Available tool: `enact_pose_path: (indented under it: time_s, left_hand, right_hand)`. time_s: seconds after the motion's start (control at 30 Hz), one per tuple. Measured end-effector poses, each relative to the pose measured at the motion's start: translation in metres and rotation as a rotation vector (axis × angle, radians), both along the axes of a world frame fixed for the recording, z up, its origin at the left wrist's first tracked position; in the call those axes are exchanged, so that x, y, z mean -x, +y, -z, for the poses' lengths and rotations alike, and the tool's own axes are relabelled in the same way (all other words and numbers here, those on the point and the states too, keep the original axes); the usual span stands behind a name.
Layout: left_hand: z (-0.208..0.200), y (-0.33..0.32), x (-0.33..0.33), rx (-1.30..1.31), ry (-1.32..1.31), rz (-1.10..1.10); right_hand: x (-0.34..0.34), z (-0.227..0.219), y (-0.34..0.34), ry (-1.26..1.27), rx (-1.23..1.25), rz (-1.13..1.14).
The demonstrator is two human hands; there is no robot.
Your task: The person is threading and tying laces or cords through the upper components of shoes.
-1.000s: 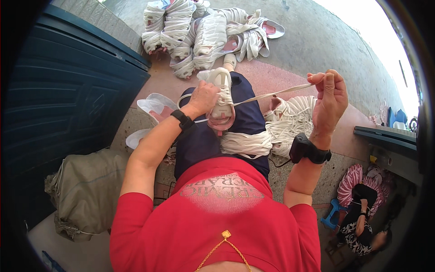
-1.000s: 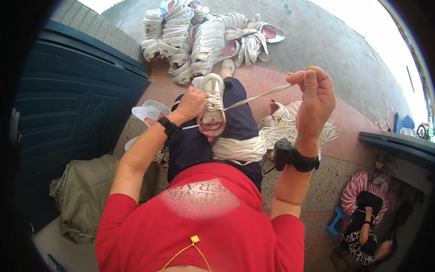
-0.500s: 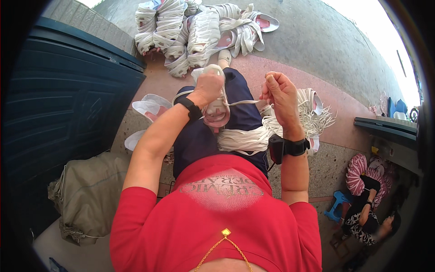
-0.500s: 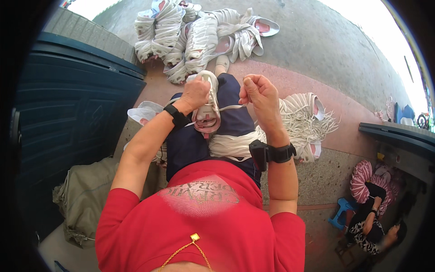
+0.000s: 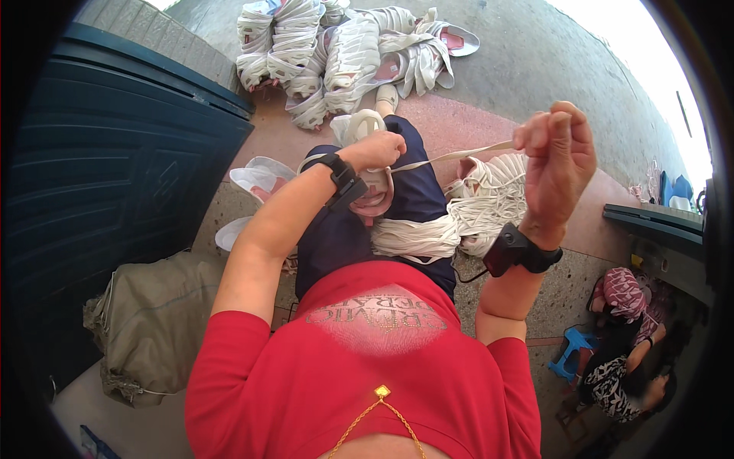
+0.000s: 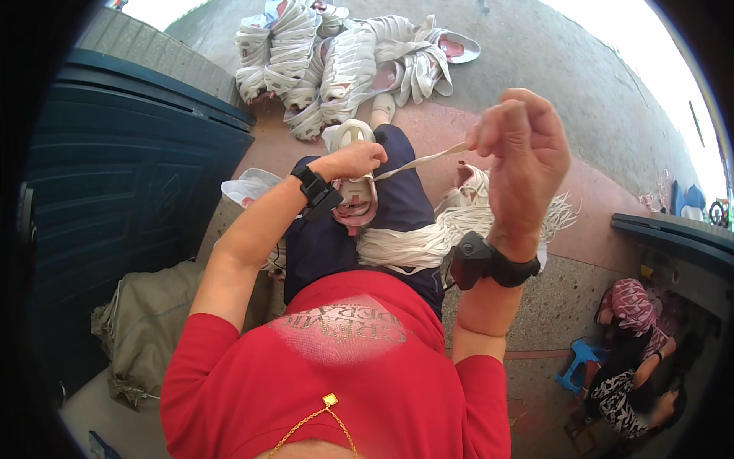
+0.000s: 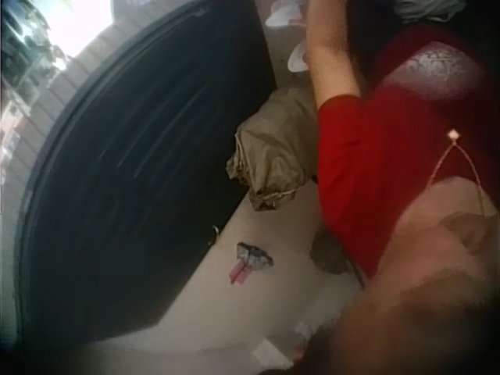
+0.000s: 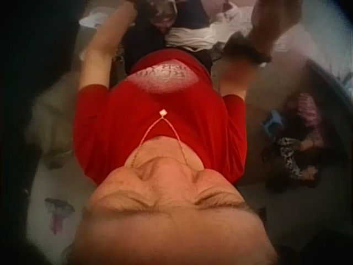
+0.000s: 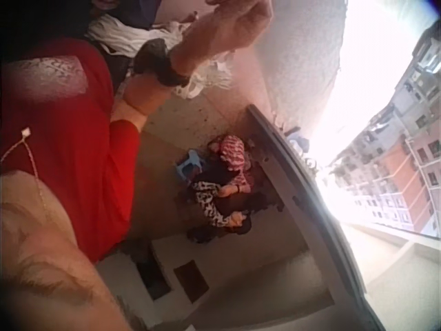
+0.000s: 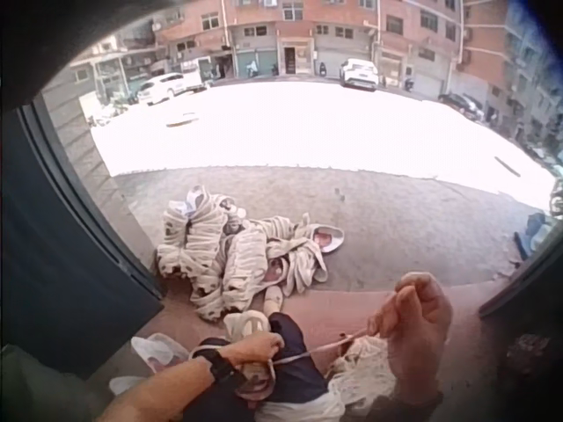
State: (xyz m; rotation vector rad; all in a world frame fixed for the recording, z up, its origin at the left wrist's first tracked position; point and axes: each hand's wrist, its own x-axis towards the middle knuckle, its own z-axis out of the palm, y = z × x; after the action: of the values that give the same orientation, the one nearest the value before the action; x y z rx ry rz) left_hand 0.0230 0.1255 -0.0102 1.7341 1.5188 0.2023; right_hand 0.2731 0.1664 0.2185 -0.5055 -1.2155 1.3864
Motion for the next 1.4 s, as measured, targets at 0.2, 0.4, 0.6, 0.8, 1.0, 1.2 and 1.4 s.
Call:
enact_pose_path:
  time_s: [0.2,0.4,0.6,0.8,1.0,1.2,1.4]
  left_hand:
    - [-0.012,-0.057,0.055,-0.212,0.353,-0.038]
    - [-0.011,-0.095,0.072,-0.48,0.513,0.121]
    - [-0.021,-0.12,0.077,-0.563,0.601,-0.002]
    - [-0.012,-0.124,0.064,-0.531,0.575,-0.162]
    - [-0.004,-0.121,0.058,-0.497,0.403,-0.371]
    - [0.003,-0.099,0.051,-0.24,0.122,-0.335]
    - [-0.052,-0.037,0.036,0.227,-0.533,0.013]
  right_hand:
    - [0.011,0.096,0.01,-0.551,0.441,-0.119]
    - [0.101,0.252,-0.075,-0.939,0.435,-0.483]
    - [0.136,0.263,-0.106,-1.213,0.056,-0.225]
    - [0.152,0.258,-0.108,-1.459,-0.08,-0.311]
    - [0.099,0.206,-0.061,-0.86,0.354,-0.848]
    - [0.026,0.045,-0.003,0.261,0.477,-0.778]
    - [0.053,0.014,-0.005,0.215,0.477,-0.893]
